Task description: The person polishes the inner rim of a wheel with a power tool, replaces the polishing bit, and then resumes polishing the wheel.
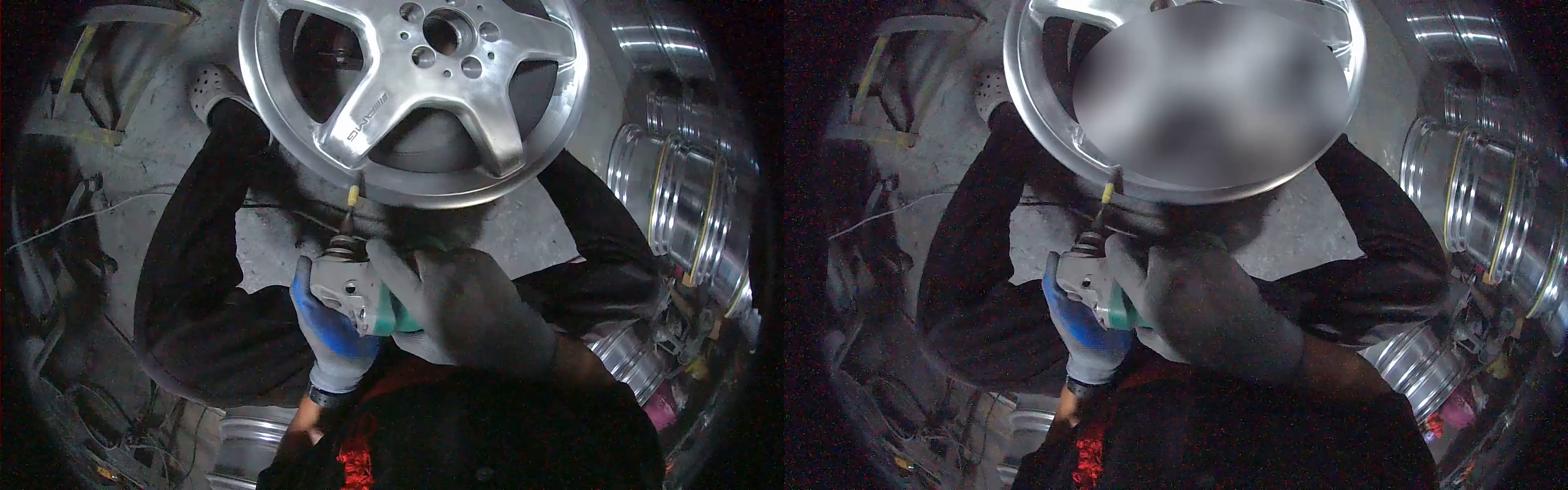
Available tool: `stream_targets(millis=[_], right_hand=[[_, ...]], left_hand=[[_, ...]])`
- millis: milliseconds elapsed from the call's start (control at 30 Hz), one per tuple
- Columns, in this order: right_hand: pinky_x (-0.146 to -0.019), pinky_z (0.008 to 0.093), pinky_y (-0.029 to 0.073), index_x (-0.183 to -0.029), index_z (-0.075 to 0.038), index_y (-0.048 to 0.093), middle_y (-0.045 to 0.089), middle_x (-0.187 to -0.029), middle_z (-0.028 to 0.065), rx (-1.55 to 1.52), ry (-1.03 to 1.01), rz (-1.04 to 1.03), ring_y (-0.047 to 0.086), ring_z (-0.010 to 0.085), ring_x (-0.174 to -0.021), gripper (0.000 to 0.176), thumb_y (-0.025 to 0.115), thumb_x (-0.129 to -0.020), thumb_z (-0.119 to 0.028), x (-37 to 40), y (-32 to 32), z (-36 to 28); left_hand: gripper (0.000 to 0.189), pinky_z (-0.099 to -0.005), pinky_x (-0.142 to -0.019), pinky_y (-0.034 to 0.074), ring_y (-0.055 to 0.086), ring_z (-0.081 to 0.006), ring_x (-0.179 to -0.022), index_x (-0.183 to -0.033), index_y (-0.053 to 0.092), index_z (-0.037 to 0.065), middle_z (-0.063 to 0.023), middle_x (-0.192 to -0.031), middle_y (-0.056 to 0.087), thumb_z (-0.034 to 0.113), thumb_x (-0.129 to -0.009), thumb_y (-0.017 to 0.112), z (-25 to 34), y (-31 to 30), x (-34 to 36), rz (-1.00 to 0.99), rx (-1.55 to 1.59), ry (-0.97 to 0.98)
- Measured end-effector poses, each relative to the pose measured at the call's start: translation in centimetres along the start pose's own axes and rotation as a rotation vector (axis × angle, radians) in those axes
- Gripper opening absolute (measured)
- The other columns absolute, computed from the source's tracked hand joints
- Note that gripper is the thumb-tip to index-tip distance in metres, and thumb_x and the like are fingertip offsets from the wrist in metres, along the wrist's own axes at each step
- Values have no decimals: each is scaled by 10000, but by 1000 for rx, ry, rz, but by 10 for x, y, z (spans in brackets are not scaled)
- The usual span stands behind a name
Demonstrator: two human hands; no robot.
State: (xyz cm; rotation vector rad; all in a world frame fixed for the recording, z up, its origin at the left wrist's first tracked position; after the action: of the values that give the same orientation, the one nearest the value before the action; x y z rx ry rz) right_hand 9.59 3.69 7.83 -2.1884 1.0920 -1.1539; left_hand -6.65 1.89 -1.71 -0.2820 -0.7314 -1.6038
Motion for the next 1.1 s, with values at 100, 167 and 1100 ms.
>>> stream_targets(millis=[100,167,1100], right_hand=[[-816,446,574,-1463,94,469,659,-1097,260,-24,-47,107,695,374,-940,917,873,-759,-332,10,11,11],[-789,464,556,-1447,93,502,648,-966,245,-84,-23,168,683,384,-882,871,848,-742,-285,15,1,9],[-738,486,550,-1417,83,546,652,-844,162,-8,-27,238,673,338,-718,846,841,-738,-325,14,9,10]], left_hand=[[511,-449,-1102,490,587,-257,-1285,-1487,450,141,-96,-1402,585,461,-1089,478,-16,10,-3,-73,541,-241],[492,-456,-1110,487,577,-262,-1297,-1502,428,149,-100,-1429,561,422,-1096,483,-31,15,0,-41,653,-431],[517,-435,-1037,533,640,-259,-1201,-1411,551,156,-74,-1302,645,528,-1066,451,-13,16,-6,84,322,-241]])
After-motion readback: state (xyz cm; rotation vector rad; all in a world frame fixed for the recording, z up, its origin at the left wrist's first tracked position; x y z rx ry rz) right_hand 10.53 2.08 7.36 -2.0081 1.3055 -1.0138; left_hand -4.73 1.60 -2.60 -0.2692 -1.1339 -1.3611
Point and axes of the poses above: each hand's wrist, its own x-axis away from the middle knuckle, its own y-axis out of the palm, z = x × y, the point moved 7 cm from there along -x, towards the middle knuckle
